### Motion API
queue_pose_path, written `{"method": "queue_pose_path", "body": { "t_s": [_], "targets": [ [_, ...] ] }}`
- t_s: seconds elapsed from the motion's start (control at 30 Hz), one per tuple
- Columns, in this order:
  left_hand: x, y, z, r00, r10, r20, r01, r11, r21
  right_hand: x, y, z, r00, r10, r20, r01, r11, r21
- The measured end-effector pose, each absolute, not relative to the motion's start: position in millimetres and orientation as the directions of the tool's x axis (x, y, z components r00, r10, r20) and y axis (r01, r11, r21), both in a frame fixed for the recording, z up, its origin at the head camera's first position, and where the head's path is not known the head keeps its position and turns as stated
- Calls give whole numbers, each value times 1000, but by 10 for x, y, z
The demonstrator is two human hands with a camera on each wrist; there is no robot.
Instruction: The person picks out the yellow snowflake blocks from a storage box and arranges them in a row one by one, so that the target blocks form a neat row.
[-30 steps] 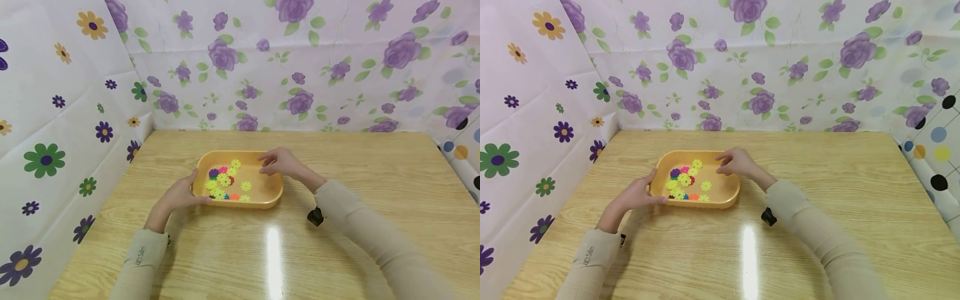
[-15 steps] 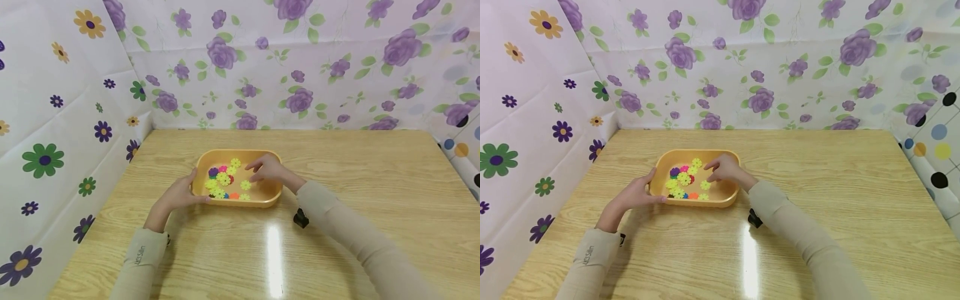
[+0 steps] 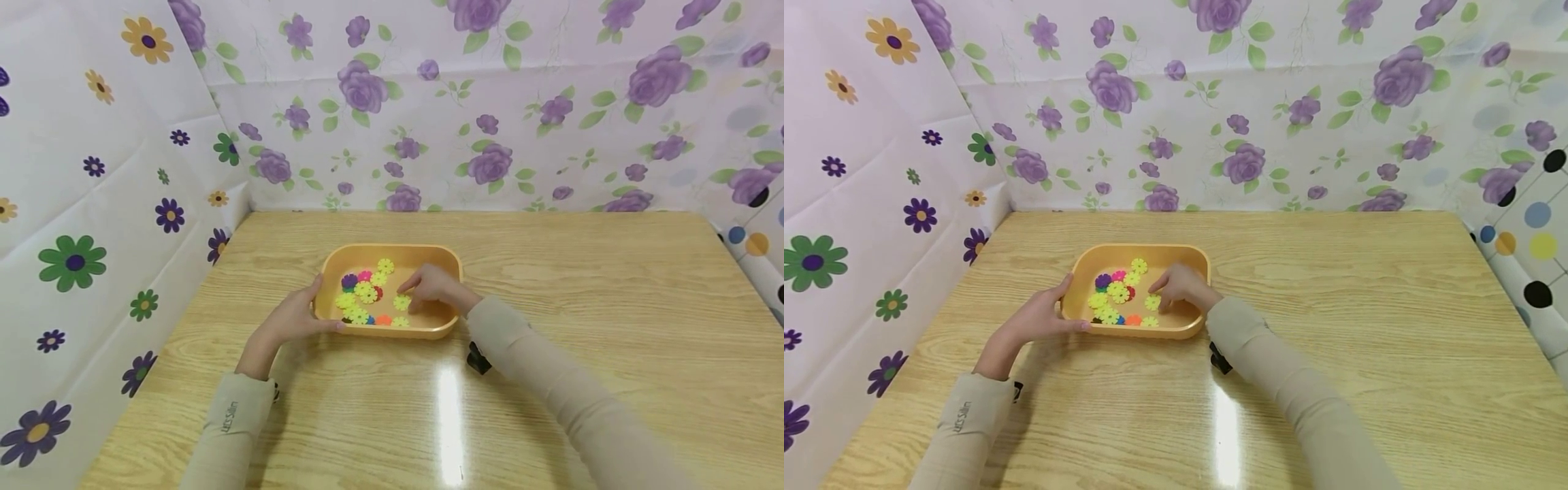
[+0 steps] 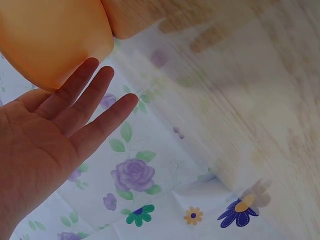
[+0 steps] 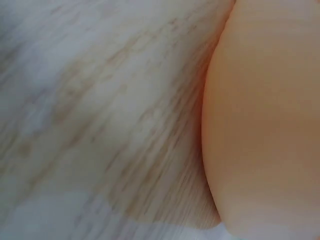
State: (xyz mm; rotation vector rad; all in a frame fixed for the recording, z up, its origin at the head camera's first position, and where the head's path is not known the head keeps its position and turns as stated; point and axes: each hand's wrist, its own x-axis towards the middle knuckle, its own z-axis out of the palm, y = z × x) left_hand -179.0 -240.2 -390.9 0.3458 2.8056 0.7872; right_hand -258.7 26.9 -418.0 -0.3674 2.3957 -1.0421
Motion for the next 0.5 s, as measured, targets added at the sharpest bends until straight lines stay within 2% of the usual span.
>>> {"method": "queue_pose_path", "body": {
  "t_s": [0.2,0.5],
  "targets": [
    [-1787,-2393,-3907,-950,285,-130,174,825,537,-2569,255,-4197,-849,-424,-314,-112,726,-678],
    [-1802,-2396,-3921,-950,290,-117,185,822,538,-2570,236,-4213,-861,-407,-306,-120,745,-656]
  ]
}}
